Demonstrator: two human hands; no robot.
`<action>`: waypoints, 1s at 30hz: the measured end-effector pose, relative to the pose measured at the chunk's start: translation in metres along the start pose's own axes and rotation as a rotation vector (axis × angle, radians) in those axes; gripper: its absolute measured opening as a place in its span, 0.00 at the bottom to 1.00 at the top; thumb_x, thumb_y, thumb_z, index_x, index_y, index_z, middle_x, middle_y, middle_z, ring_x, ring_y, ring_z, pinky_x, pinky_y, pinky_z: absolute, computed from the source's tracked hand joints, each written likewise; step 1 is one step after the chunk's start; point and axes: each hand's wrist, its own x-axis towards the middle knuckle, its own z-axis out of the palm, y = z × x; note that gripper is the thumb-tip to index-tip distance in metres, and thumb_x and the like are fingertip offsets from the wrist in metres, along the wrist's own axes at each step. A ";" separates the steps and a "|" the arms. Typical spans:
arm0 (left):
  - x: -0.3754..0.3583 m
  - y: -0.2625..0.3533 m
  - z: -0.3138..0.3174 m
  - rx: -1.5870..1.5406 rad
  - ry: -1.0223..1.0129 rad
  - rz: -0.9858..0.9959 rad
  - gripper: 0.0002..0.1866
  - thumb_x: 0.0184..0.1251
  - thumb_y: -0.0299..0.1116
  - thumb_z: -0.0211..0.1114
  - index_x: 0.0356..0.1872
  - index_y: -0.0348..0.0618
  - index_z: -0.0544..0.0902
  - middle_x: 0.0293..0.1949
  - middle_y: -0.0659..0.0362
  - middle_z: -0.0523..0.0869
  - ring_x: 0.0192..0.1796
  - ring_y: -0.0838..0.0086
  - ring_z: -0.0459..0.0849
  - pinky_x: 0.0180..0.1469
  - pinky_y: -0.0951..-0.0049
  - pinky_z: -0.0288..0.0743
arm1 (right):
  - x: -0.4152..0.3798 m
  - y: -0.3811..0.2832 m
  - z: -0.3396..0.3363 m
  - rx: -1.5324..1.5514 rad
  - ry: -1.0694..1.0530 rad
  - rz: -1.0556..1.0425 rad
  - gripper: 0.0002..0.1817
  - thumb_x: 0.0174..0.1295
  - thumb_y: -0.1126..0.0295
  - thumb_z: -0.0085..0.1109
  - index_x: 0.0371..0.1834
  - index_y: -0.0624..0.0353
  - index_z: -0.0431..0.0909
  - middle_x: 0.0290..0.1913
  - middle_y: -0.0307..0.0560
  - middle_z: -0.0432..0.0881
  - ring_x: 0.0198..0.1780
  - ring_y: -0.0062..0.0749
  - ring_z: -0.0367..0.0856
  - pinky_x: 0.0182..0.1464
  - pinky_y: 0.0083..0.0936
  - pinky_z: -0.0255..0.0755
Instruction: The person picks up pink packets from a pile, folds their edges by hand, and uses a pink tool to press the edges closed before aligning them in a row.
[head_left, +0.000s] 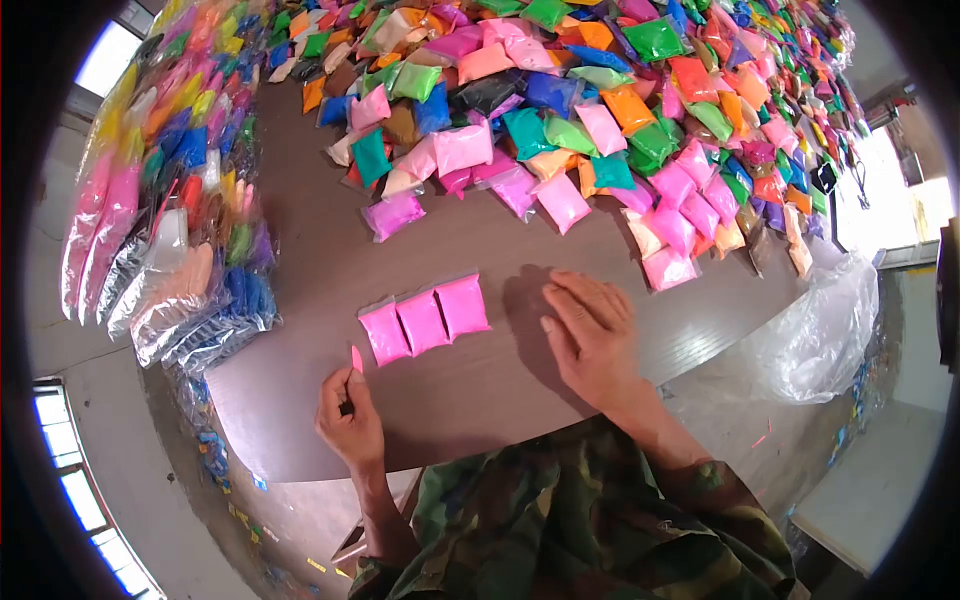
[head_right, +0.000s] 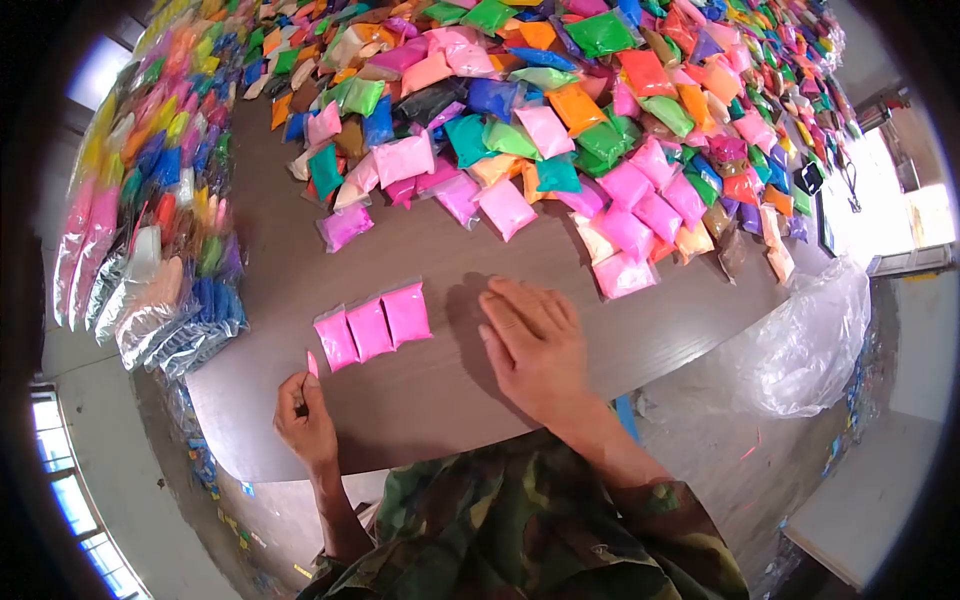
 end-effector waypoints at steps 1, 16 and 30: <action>0.000 0.000 -0.001 0.008 -0.001 0.001 0.05 0.79 0.27 0.70 0.46 0.36 0.88 0.30 0.61 0.87 0.31 0.80 0.80 0.36 0.74 0.75 | 0.001 0.006 -0.004 -0.009 0.006 0.006 0.17 0.62 0.73 0.73 0.55 0.59 0.87 0.61 0.47 0.88 0.60 0.47 0.86 0.63 0.45 0.77; 0.000 -0.016 0.004 0.053 0.013 0.065 0.06 0.81 0.29 0.67 0.45 0.37 0.86 0.29 0.64 0.82 0.28 0.81 0.73 0.31 0.74 0.67 | -0.033 0.068 -0.061 -0.336 0.290 0.285 0.22 0.56 0.69 0.82 0.55 0.55 0.87 0.55 0.45 0.85 0.51 0.45 0.84 0.55 0.41 0.74; 0.001 -0.018 0.005 0.046 0.019 0.035 0.08 0.81 0.31 0.66 0.45 0.36 0.87 0.31 0.63 0.84 0.30 0.80 0.76 0.32 0.74 0.69 | -0.034 0.072 -0.067 -0.275 0.220 0.299 0.23 0.56 0.69 0.81 0.55 0.58 0.87 0.59 0.46 0.86 0.58 0.47 0.85 0.62 0.44 0.74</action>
